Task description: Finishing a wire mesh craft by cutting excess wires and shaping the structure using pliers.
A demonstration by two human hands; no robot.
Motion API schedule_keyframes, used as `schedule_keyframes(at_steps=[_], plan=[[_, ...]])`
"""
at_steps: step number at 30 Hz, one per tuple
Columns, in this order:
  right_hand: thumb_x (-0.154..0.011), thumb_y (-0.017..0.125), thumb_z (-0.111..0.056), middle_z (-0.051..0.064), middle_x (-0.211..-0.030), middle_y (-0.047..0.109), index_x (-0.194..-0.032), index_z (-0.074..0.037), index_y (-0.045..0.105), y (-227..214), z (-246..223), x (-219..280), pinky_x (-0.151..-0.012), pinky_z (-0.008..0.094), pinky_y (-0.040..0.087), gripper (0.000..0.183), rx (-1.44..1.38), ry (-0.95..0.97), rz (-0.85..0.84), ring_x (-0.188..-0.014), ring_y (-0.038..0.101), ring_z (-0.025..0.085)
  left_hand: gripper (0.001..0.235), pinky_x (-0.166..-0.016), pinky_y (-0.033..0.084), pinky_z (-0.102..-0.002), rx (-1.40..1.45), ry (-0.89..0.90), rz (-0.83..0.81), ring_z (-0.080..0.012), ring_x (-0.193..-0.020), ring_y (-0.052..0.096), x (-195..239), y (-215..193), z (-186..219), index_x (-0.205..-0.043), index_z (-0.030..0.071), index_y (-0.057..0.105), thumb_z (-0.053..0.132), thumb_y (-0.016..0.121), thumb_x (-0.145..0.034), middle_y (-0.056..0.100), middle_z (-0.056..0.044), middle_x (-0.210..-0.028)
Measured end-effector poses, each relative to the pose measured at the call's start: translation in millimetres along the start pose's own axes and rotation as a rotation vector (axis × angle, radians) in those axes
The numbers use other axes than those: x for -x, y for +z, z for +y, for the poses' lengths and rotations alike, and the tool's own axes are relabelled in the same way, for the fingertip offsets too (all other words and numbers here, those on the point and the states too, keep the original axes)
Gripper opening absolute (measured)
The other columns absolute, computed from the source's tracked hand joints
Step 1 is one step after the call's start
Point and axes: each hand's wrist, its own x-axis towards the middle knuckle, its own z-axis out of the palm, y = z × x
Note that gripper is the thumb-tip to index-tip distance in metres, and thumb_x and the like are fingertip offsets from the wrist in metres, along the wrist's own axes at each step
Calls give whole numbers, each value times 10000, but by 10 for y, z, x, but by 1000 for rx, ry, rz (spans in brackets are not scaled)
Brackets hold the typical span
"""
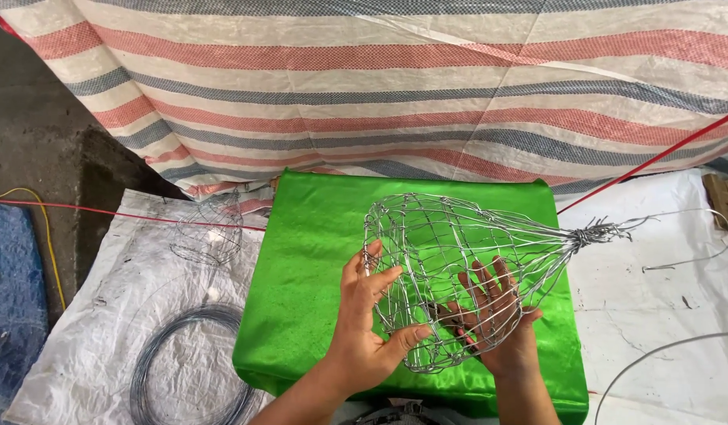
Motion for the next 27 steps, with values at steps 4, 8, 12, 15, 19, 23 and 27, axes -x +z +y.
schedule_keyframes(at_steps=[4, 8, 12, 15, 19, 23, 27], plan=[[-815, 904, -643, 216, -1554, 388, -1624, -133, 262, -8, 11, 2, -1004, 615, 528, 1152, 10, 10, 30, -1422, 396, 411, 811, -1118, 464, -596, 92, -46, -42, -465, -1451, 358, -4, -24, -8, -1453, 81, 378, 488, 749, -857, 157, -306, -1616], [-823, 915, -638, 237, -1593, 325, -1639, -134, 242, -121, 32, 33, -1025, 650, 499, 1172, 1, 5, 20, -1447, 340, 437, 693, -1097, 498, -620, 81, -19, -32, -470, -1464, 327, -19, -21, -3, -1460, 110, 388, 551, 600, -969, 188, -290, -1614], [-877, 936, -562, 246, -1623, 275, -1651, -117, 225, -164, 48, 53, -1060, 671, 461, 1142, -63, 3, -19, -1463, 305, 439, 533, -1041, 486, -544, 108, -105, -18, -435, -1456, 368, -31, -86, 21, -1364, 78, 488, 349, 648, -935, 276, -278, -1575], [-851, 942, -608, 230, -1602, 308, -1640, -114, 240, -140, 47, 46, -1020, 653, 489, 1166, 0, -6, 9, -1440, 348, 414, 483, -1010, 484, -519, 68, -153, -29, -421, -1463, 388, -83, -155, 77, -1277, 79, 556, 246, 725, -857, 364, -259, -1527], [-607, 816, -708, 191, -1593, 362, -1624, -147, 264, -107, 40, 65, -1009, 638, 447, 1286, 229, 41, 247, -1431, 386, 411, 468, -534, 534, -389, -330, -361, -191, -345, -1079, 656, -167, -345, 99, -1161, 131, 560, 409, 693, -810, 455, -172, -1525], [-855, 856, -560, 145, -1546, 449, -1650, -142, 226, -163, 30, 99, -963, 584, 514, 1097, 196, -18, 124, -1416, 428, 352, 446, -536, 497, -358, -488, -324, -205, -202, -592, 642, -194, -465, 108, -1061, 159, 680, 491, 751, -772, 528, -71, -1483], [-724, 778, -583, 128, -1563, 428, -1645, -160, 248, 15, -38, 48, -953, 566, 491, 1144, 262, 16, 259, -1433, 415, 347, 454, -560, 536, -402, -557, -232, -197, -245, -567, 681, -164, -470, 86, -1068, 133, 696, 501, 763, -810, 590, -140, -1420]])
